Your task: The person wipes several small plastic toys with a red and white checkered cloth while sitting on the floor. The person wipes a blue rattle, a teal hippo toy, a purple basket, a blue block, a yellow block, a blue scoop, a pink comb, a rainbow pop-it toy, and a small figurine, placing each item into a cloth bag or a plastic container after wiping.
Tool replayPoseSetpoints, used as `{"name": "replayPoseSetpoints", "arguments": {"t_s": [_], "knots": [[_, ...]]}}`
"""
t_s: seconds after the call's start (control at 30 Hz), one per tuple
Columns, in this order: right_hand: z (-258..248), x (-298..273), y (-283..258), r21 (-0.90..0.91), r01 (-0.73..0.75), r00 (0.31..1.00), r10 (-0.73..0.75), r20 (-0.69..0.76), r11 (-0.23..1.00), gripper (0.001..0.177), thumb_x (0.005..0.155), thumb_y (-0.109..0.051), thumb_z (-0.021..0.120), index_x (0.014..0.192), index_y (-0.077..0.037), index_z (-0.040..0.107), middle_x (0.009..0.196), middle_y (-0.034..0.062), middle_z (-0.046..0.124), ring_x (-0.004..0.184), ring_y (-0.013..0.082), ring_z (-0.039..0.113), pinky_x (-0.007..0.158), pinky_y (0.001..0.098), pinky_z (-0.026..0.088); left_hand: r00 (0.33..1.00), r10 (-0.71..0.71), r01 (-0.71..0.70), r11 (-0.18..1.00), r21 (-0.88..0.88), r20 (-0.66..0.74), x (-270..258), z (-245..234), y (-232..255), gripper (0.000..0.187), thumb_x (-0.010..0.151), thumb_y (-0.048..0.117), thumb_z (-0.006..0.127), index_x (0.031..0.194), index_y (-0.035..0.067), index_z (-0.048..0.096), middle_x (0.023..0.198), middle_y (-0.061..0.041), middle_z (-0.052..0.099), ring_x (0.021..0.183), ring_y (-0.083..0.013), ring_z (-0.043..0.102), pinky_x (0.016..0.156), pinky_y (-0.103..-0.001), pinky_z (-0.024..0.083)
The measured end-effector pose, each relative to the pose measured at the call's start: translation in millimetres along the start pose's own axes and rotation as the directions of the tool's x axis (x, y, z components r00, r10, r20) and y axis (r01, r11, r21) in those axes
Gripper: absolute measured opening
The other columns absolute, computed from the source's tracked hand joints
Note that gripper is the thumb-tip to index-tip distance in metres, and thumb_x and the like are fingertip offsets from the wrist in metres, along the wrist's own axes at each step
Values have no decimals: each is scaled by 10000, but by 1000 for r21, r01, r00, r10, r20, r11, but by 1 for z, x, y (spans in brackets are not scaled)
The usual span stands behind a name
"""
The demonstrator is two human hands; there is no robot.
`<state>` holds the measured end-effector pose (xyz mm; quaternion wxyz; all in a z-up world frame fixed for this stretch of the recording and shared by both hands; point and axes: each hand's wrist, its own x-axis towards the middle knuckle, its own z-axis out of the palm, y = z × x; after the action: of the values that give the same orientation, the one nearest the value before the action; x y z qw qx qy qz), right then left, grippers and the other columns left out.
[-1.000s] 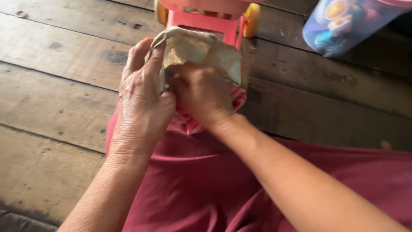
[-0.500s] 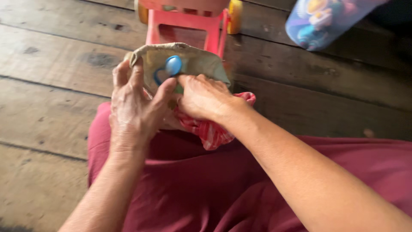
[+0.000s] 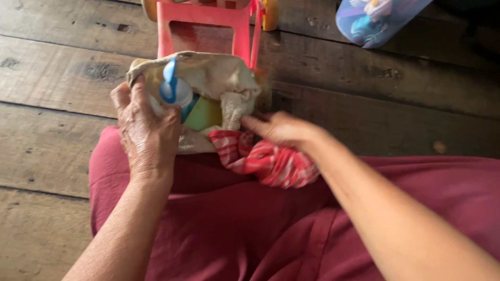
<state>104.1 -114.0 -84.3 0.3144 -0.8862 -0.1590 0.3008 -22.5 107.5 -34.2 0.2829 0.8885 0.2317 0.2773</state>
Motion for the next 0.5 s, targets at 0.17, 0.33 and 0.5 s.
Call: {"name": "replayPoseSetpoints", "arguments": {"t_s": [0.17, 0.33, 0.5], "knots": [[48, 36, 24, 474, 70, 997, -71, -15, 878, 532, 894, -396, 660, 1300, -53, 678, 1276, 134, 736, 1158, 205, 686, 979, 329, 524, 998, 30, -27, 998, -54, 54, 7, 0, -18, 774, 804, 99, 761, 1520, 67, 468, 1343, -183, 514, 1201, -401, 580, 984, -467, 501], [25, 27, 1, 443, 29, 990, -86, 109, 896, 454, 923, -282, 699, 1327, -79, 662, 1280, 70, 733, 1147, 169, 665, 962, 286, 515, 995, 45, -42, 998, -41, 91, 16, 7, -36, 743, 834, 112, 762, 1516, 66, 472, 1350, -206, 532, 1199, -408, 566, 988, -460, 481], [-68, -14, -59, 524, 57, 985, -133, 109, 850, 390, 818, -64, 746, 1206, -78, 711, 1053, 66, 770, 919, 167, 719, 826, 329, 593, 900, 405, -387, 913, 130, -160, 53, -34, -48, 561, 911, 2, 680, 1456, 18, 550, 1266, -227, 620, 1194, -370, 597, 1086, -471, 502]]}}
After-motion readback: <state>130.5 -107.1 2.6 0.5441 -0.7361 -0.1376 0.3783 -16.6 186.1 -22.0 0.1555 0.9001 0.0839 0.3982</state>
